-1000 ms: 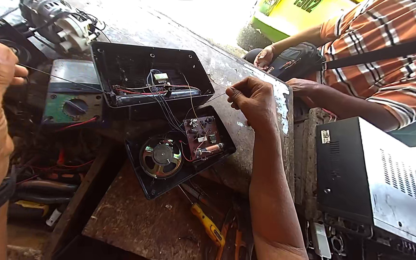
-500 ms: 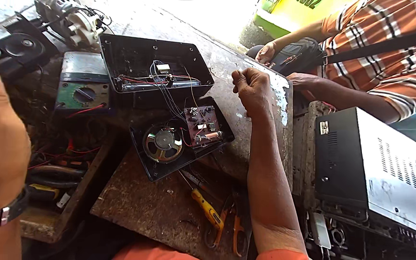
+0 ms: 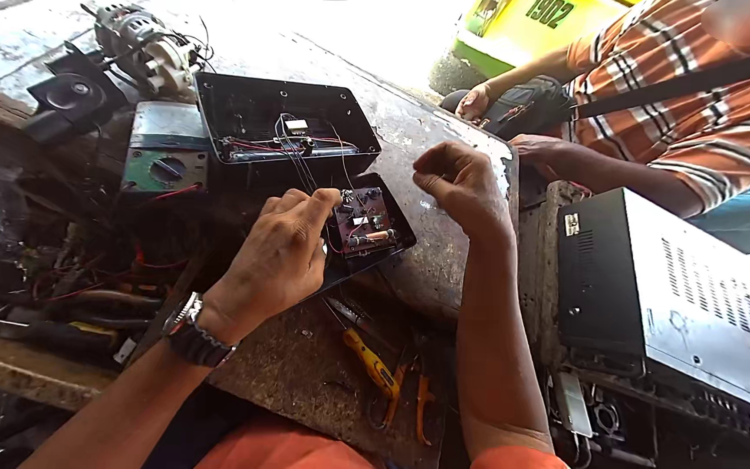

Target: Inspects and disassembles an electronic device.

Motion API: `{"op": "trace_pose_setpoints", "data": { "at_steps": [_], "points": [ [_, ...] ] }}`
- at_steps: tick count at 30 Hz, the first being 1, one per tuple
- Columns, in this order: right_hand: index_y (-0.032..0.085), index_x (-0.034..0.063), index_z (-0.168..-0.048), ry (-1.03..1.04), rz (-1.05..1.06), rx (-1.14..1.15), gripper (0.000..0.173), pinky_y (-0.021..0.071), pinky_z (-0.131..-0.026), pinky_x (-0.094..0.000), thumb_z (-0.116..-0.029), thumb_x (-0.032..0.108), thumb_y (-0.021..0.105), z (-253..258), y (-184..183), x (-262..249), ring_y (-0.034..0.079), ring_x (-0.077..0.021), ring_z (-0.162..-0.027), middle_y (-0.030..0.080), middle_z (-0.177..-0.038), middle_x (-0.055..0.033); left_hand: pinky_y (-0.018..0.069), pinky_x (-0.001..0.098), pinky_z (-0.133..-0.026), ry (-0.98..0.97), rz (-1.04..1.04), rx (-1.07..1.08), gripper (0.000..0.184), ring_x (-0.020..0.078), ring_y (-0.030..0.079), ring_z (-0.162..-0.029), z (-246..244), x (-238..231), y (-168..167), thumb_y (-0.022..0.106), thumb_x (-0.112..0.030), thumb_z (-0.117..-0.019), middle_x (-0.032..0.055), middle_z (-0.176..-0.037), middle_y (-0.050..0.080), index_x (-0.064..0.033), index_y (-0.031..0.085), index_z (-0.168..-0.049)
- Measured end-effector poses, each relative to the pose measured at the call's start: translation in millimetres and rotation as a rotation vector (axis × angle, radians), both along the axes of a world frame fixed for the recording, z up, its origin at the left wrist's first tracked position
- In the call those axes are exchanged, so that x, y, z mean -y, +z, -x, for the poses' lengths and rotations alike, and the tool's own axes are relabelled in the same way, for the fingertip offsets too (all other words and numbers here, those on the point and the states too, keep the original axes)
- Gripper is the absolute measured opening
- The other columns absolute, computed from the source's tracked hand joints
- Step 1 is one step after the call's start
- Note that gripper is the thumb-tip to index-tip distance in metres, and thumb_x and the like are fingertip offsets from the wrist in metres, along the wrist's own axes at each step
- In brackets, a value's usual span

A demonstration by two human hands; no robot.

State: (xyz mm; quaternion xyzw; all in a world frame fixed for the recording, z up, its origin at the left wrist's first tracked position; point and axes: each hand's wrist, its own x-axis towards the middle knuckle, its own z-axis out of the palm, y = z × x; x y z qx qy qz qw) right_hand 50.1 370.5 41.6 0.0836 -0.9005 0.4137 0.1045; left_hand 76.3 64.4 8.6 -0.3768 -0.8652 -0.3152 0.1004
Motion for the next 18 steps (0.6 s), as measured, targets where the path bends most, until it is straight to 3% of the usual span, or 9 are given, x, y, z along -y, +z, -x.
{"op": "trace_pose_setpoints", "data": {
  "at_steps": [3, 7, 10, 13, 18],
  "points": [
    [0.070, 0.0026, -0.104, 0.131, 0.003, -0.037, 0.016, 0.0566, -0.063, -0.0277, -0.0922, 0.014, 0.071, -28.4, -1.4, 9.0, 0.066, -0.0104, -0.073, 0.071, -0.092, -0.0058, 0.0457, 0.0534, -0.097, 0.000, 0.028, 0.043, 0.058, 0.0296, 0.061, -0.115, 4.7, -4.5, 0.0, 0.062, -0.008, -0.0852, 0.0070, -0.120, 0.069, -0.0082, 0.051, -0.142],
    [0.073, 0.0089, -0.106, 0.194, -0.073, -0.072, 0.023, 0.0493, -0.063, -0.0245, -0.0861, 0.019, 0.079, -65.9, -7.1, 24.4, 0.060, -0.0101, -0.082, 0.065, -0.101, -0.0029, 0.0490, 0.0512, -0.097, -0.028, -0.040, 0.124, 0.071, 0.0250, 0.061, -0.116, 9.8, 7.9, -1.2, 0.070, -0.013, -0.0777, 0.0028, -0.122, 0.067, -0.0116, 0.045, -0.144],
    [0.077, 0.0126, -0.112, 0.172, -0.106, -0.117, 0.030, 0.0528, -0.076, -0.0284, -0.0845, 0.023, 0.081, -72.1, -24.5, 33.7, 0.060, -0.0127, -0.094, 0.063, -0.108, -0.0038, 0.0509, 0.0449, -0.101, -0.039, -0.092, 0.177, 0.081, 0.0185, 0.060, -0.120, 12.4, 16.7, -5.0, 0.074, -0.015, -0.0723, -0.0027, -0.123, 0.067, -0.0136, 0.042, -0.147],
    [0.078, 0.0187, -0.115, 0.112, -0.153, -0.143, 0.028, 0.0524, -0.091, -0.0356, -0.0868, 0.024, 0.078, -71.6, -41.4, 42.5, 0.057, -0.0166, -0.109, 0.061, -0.112, -0.0018, 0.0534, 0.0383, -0.101, -0.051, -0.127, 0.227, 0.082, 0.0133, 0.060, -0.120, 12.8, 18.4, -11.5, 0.076, -0.018, -0.0741, -0.0052, -0.124, 0.066, -0.0151, 0.041, -0.148],
    [0.080, 0.0189, -0.107, 0.052, -0.163, -0.195, 0.016, 0.0496, -0.094, -0.0355, -0.0912, 0.019, 0.075, -70.8, -49.3, 49.0, 0.056, -0.0173, -0.112, 0.063, -0.110, -0.0018, 0.0560, 0.0339, -0.099, -0.057, -0.195, 0.298, 0.086, 0.0100, 0.061, -0.119, 12.9, 18.3, -19.6, 0.075, -0.018, -0.0759, -0.0041, -0.127, 0.064, -0.0166, 0.035, -0.152]
  ]
}}
